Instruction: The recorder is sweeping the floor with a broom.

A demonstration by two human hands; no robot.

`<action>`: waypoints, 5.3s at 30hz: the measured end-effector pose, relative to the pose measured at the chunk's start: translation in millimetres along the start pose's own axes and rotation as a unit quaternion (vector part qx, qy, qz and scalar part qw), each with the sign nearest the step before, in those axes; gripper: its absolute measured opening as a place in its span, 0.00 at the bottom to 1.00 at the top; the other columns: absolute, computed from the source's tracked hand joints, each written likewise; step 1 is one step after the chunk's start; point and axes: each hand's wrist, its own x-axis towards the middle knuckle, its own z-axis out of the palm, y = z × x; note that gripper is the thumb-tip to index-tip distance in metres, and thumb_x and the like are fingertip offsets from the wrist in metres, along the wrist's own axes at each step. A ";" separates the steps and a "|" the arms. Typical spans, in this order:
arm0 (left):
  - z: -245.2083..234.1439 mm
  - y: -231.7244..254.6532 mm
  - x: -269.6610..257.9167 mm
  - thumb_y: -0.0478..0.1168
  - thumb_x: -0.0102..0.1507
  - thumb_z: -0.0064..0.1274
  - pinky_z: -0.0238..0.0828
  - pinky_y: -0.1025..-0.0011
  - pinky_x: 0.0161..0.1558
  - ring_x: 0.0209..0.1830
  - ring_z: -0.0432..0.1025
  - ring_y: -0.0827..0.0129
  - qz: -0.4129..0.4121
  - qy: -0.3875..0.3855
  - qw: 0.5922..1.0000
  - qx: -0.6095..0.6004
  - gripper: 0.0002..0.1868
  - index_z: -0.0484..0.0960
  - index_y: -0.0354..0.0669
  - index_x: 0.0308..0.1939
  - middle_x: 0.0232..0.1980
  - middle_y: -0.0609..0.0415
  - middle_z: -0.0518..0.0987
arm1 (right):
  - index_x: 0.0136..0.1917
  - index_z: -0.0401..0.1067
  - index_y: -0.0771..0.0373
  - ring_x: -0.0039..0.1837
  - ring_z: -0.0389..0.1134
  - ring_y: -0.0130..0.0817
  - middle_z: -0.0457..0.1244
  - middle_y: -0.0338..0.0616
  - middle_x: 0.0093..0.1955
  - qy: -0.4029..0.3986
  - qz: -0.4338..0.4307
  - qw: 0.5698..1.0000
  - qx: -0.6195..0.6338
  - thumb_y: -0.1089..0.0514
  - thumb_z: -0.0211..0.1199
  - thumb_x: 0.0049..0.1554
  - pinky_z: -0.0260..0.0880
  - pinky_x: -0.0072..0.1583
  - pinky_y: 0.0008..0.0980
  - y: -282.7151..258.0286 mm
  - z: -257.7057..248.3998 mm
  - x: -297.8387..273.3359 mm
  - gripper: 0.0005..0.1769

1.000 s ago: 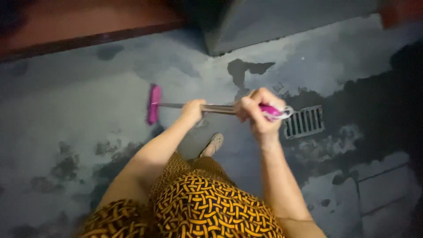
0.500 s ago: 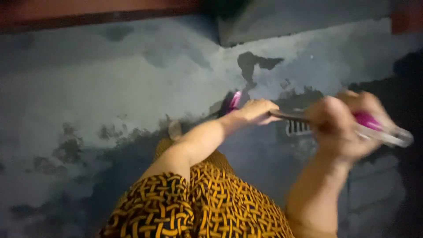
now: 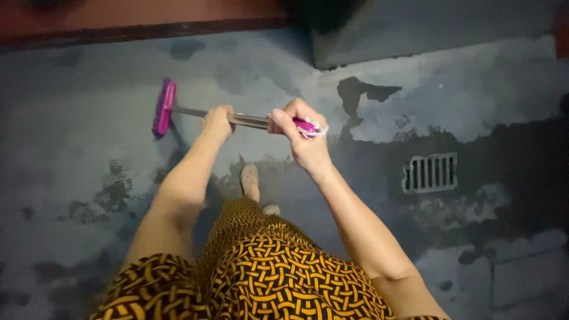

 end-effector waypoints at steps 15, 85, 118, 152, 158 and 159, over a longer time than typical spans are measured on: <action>79.2 213.6 -162.2 0.52 0.64 0.49 0.65 0.59 0.37 0.30 0.71 0.60 0.178 -0.207 0.919 -0.284 0.15 0.80 0.46 0.32 0.28 0.53 0.77 | 0.37 0.62 0.64 0.33 0.62 0.28 0.62 0.46 0.33 0.120 -0.103 0.969 -0.189 0.67 0.66 0.68 0.65 0.38 0.27 -128.0 -57.9 -161.8 0.19; -226.6 -162.3 -65.5 0.36 0.61 0.57 0.73 0.52 0.40 0.40 0.77 0.44 0.285 0.237 0.923 -0.100 0.08 0.87 0.57 0.40 0.38 0.42 0.82 | 0.35 0.64 0.64 0.36 0.59 0.21 0.61 0.37 0.30 -0.026 -0.097 0.980 -0.173 0.55 0.67 0.61 0.63 0.37 0.28 -8.9 349.6 47.2 0.19; -249.3 -193.6 -73.6 0.47 0.67 0.60 0.75 0.61 0.48 0.45 0.79 0.57 0.089 0.064 0.970 -0.215 0.07 0.82 0.53 0.45 0.41 0.51 0.85 | 0.38 0.68 0.66 0.37 0.61 0.22 0.63 0.37 0.33 -0.042 -0.036 0.980 -0.192 0.55 0.68 0.59 0.65 0.39 0.28 -14.4 400.3 43.6 0.16; -237.7 -135.5 -122.4 0.38 0.60 0.57 0.74 0.57 0.42 0.40 0.79 0.49 0.187 0.163 0.942 -0.226 0.07 0.85 0.50 0.42 0.38 0.45 0.83 | 0.36 0.66 0.65 0.37 0.58 0.21 0.60 0.36 0.31 -0.019 -0.084 0.966 -0.243 0.55 0.69 0.60 0.62 0.38 0.27 -18.1 350.4 17.4 0.18; -214.9 -123.3 -113.4 0.42 0.63 0.57 0.73 0.54 0.42 0.43 0.77 0.43 0.164 0.177 0.950 -0.199 0.07 0.84 0.44 0.39 0.39 0.42 0.83 | 0.36 0.68 0.65 0.35 0.62 0.22 0.64 0.38 0.30 -0.058 -0.062 0.969 -0.234 0.54 0.68 0.59 0.64 0.37 0.29 -48.1 333.0 10.8 0.17; -214.2 -118.4 -115.5 0.45 0.65 0.57 0.73 0.53 0.42 0.44 0.77 0.43 0.148 0.160 0.955 -0.203 0.09 0.84 0.45 0.39 0.39 0.43 0.83 | 0.35 0.68 0.65 0.35 0.63 0.22 0.64 0.39 0.30 -0.069 -0.065 0.968 -0.230 0.54 0.68 0.60 0.65 0.38 0.29 -50.6 329.1 9.1 0.17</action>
